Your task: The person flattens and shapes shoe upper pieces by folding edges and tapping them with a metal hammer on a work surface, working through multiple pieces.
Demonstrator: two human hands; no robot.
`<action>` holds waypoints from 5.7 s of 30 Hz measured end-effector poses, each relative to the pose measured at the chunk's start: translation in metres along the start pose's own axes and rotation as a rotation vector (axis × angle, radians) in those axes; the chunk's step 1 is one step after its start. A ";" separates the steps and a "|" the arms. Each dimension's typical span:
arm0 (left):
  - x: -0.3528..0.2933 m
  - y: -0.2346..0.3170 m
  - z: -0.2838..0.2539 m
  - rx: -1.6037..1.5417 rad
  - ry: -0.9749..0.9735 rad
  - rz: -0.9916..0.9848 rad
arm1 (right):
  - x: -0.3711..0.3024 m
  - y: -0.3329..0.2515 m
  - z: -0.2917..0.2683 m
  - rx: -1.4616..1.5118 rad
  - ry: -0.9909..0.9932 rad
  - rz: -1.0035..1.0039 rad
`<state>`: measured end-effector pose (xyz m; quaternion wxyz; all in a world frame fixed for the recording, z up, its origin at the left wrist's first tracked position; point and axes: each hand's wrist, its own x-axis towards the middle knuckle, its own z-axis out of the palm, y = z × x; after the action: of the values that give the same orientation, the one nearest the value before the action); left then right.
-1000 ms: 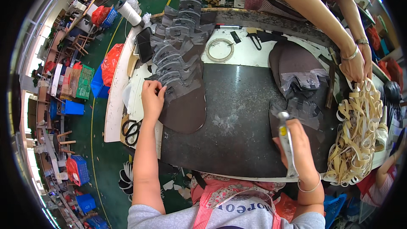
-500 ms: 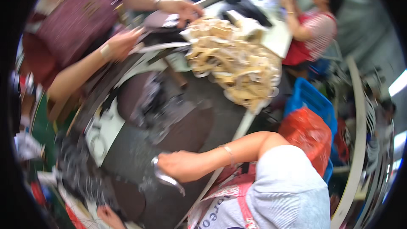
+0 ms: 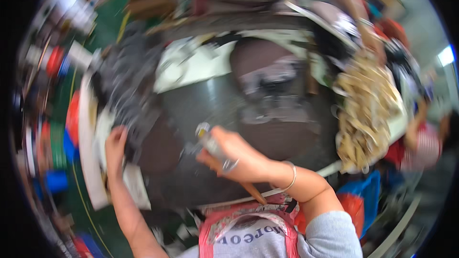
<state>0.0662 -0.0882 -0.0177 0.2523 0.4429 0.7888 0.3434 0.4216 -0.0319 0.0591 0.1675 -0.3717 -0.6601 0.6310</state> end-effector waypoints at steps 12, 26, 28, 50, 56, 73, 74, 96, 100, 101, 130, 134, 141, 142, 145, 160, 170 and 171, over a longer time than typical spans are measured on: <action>0.029 -0.030 -0.022 -0.219 0.003 -0.073 | 0.191 -0.016 0.116 -0.569 0.072 -0.305; 0.032 -0.037 -0.015 -0.428 0.058 -0.028 | 0.236 -0.012 0.147 -0.866 -0.065 -0.704; 0.030 -0.027 -0.019 -0.109 0.124 0.038 | 0.234 -0.012 0.148 -0.884 -0.049 -0.674; 0.045 -0.016 -0.008 -0.138 0.119 0.206 | 0.163 -0.040 0.115 -0.776 -0.257 -0.746; 0.037 -0.022 -0.010 -0.018 0.167 0.274 | 0.097 -0.067 0.087 -0.556 -0.211 -0.842; -0.144 0.131 0.087 -0.615 -0.797 0.210 | -0.060 -0.050 -0.055 -0.495 -0.102 -0.048; -0.145 0.136 0.086 -0.647 -0.861 0.165 | -0.062 -0.051 -0.058 -0.497 -0.116 -0.061; -0.136 0.101 0.135 0.044 -0.429 0.450 | -0.061 0.069 -0.045 -0.928 0.434 -0.078; -0.125 0.109 0.139 0.055 -0.456 0.536 | -0.074 0.091 -0.060 -0.940 0.562 -0.023; -0.124 0.111 0.138 0.081 -0.494 0.534 | -0.073 0.092 -0.069 -0.925 0.595 0.032; -0.116 0.131 0.147 0.054 -0.724 0.592 | -0.067 0.107 -0.175 -0.870 0.730 0.117; -0.120 0.112 0.139 0.052 -0.671 0.641 | -0.047 0.124 -0.163 -0.904 0.775 0.116; -0.118 0.115 0.151 0.040 -0.657 0.653 | -0.066 0.106 -0.167 -0.837 0.791 0.202; -0.118 0.115 0.151 0.024 -0.650 0.644 | -0.065 0.108 -0.169 -0.922 0.754 0.188; -0.117 0.118 0.148 0.026 -0.660 0.588 | -0.071 0.095 -0.164 -0.977 0.694 0.169; -0.119 0.114 0.157 0.034 -0.565 0.696 | -0.061 0.043 -0.167 -0.800 1.033 -0.266; -0.116 0.112 0.155 0.134 -0.502 0.738 | -0.073 0.001 -0.084 -0.398 0.194 -0.274; -0.117 0.111 0.156 0.153 -0.499 0.770 | -0.075 0.010 -0.074 -0.380 0.138 -0.268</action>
<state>0.2901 -0.0993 -0.0209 0.2551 0.7901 0.5051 0.2357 0.5261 -0.0328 0.0793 0.2214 -0.3478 -0.7974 0.4406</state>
